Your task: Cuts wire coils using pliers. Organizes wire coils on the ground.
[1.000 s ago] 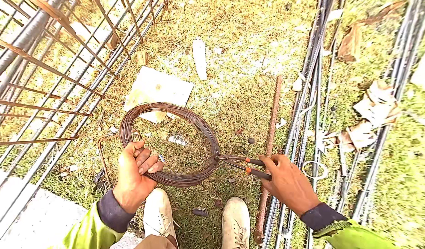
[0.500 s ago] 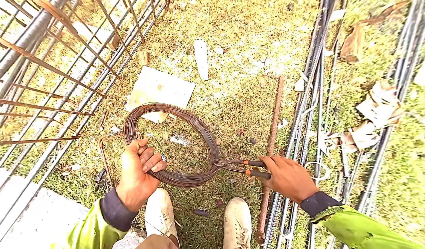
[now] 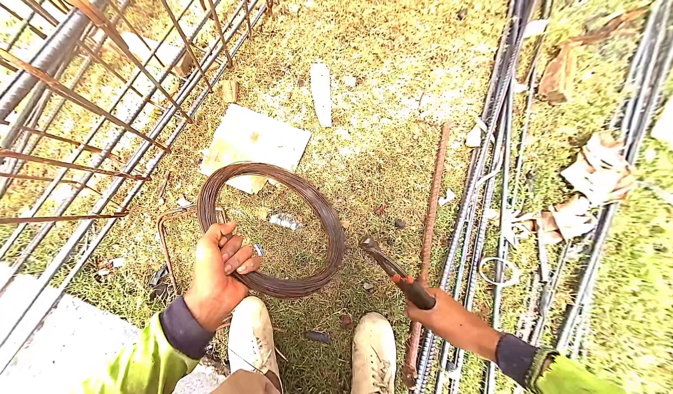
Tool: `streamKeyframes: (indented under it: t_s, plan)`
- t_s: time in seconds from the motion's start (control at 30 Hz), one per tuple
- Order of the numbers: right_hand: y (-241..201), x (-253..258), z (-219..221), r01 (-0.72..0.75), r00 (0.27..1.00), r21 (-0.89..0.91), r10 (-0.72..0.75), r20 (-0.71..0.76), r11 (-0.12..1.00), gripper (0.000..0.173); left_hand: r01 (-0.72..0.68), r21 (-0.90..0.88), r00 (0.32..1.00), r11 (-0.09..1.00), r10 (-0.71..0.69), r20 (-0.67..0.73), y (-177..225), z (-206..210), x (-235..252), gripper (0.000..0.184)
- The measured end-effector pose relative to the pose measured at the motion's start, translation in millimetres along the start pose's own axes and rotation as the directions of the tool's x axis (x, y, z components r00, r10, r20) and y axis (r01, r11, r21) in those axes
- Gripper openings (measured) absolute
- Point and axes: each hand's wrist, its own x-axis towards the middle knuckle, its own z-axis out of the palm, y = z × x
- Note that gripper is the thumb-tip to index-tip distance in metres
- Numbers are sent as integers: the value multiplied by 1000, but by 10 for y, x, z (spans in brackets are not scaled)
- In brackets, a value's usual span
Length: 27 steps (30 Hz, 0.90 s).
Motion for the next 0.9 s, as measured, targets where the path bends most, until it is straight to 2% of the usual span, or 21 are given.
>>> streamKeyframes:
  t_s: [0.07,0.17,0.23,0.37,0.5,0.77,0.9]
  plan:
    - [100,-28,-16,33,999,-1,-33,-4,999,32,5,-11,1000,1000,-5,9,8,-50,18,53]
    - [142,-41,-43,132,990,-141,-136,-26,981,52,10,-22,1000,1000,-10,16,29,-65,18,53]
    - [140,-31,-29,187,981,-201,-195,-17,962,57,14,-29,1000,999,-14,20,38,-48,11,53]
    - [177,-17,47,323,940,-160,-336,-60,933,50,11,-32,999,999,-10,35,67,-54,28,53]
    - [163,-35,41,481,863,-246,-504,-35,841,52,22,-60,1000,998,-20,23,85,-19,26,54]
    - [48,-26,64,512,845,-180,-530,-72,840,36,29,-79,999,996,-26,31,146,82,14,55]
    - [40,-62,33,503,814,-369,-571,-100,782,32,42,-110,999,993,-38,40,157,64,22,54]
